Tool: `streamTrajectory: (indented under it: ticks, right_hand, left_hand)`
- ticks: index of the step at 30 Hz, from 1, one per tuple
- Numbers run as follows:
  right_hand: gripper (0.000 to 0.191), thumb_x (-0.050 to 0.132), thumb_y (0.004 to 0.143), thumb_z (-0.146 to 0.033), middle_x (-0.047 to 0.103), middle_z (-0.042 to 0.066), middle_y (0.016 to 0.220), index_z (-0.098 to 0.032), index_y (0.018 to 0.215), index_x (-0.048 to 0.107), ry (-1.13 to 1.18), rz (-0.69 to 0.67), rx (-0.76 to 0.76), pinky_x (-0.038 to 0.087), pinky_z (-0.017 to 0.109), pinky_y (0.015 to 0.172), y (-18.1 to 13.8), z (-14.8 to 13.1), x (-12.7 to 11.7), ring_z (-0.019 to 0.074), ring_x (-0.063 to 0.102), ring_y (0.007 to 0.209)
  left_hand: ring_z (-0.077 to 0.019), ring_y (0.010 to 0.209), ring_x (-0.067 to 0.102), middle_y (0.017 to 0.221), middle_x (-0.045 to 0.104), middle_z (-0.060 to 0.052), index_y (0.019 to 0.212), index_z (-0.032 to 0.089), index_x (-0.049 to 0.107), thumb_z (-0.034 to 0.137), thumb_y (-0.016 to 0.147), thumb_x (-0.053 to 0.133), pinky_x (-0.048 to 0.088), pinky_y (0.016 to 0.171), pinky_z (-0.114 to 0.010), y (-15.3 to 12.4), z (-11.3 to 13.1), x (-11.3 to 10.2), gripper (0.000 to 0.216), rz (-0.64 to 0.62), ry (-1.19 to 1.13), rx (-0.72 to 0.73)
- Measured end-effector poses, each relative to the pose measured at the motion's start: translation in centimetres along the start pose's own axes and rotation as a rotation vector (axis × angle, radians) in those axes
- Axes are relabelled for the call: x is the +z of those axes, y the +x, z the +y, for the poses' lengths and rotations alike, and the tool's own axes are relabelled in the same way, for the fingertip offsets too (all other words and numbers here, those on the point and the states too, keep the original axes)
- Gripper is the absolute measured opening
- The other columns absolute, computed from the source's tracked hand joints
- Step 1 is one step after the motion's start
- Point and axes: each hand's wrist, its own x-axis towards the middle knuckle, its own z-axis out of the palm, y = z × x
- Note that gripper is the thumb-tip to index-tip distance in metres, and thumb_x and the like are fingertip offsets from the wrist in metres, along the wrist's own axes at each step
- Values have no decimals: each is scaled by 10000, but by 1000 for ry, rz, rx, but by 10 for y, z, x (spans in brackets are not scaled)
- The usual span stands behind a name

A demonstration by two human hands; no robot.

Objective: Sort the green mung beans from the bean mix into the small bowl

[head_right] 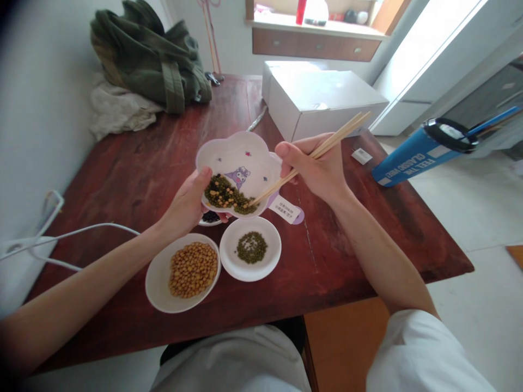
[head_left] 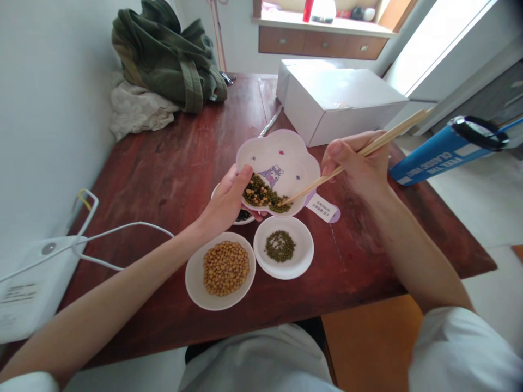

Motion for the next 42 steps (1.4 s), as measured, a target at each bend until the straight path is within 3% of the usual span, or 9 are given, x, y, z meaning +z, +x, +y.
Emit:
streamTrajectory:
  ticks: [8, 12, 16, 25, 32, 37, 42]
  right_hand:
    - [660, 1023, 922, -799, 689, 8, 477, -279, 559, 842, 90, -22, 41, 358, 304, 362, -4, -4, 7, 138, 542, 380]
    - [675, 1001, 952, -800, 668, 11, 469, -302, 541, 805, 169, 18, -26, 292, 337, 344, -2, 4, 5, 151, 515, 358]
    - [677, 972, 991, -797, 672, 20, 495, -307, 562, 788, 97, 54, -64, 332, 353, 368, -1, 5, 1, 153, 521, 390]
    - [731, 897, 999, -890, 697, 51, 524, -293, 585, 816, -44, -92, -50, 369, 377, 414, -4, -8, 0, 179, 552, 458]
    - [726, 922, 953, -920, 666, 29, 587, -280, 640, 784, -54, -120, 71, 437, 339, 447, -6, -4, -1, 180, 626, 539]
    - [767, 906, 940, -956, 638, 2, 567, -276, 616, 762, 2, -88, 70, 327, 312, 399, -6, 2, 4, 122, 507, 450]
    - [773, 939, 901, -961, 631, 6, 505, -302, 549, 741, 60, -48, 38, 262, 373, 353, -4, 5, 5, 130, 449, 376]
  left_hand:
    - [-309, 705, 898, 932, 884, -71, 1493, 244, 667, 933, 1073, 739, 698, 518, -335, 0, 0, -1, 810, -2, 0, -10]
    - [-303, 685, 889, 906, 876, -66, 1470, 247, 674, 939, 1073, 732, 685, 502, -326, 0, -1, 0, 800, 8, -1, 0]
    - [-306, 686, 890, 887, 865, -56, 1487, 252, 677, 947, 1074, 723, 695, 517, -341, 0, -1, 1, 810, 4, 1, 13]
    - [-334, 737, 903, 926, 870, -73, 1547, 251, 679, 936, 1071, 743, 667, 501, -346, 1, -3, -1, 837, 7, -13, 16]
    - [-370, 853, 927, 983, 884, -93, 1524, 264, 713, 897, 1086, 762, 677, 551, -360, 5, -6, 0, 771, -9, -63, 30]
    - [-351, 829, 913, 972, 866, -85, 1477, 260, 710, 918, 1081, 754, 672, 555, -360, 4, -5, 0, 770, -21, -47, 35]
    - [-382, 897, 931, 1007, 860, -85, 1527, 268, 697, 908, 1090, 757, 679, 575, -367, 4, -4, 2, 777, 8, -48, 28]
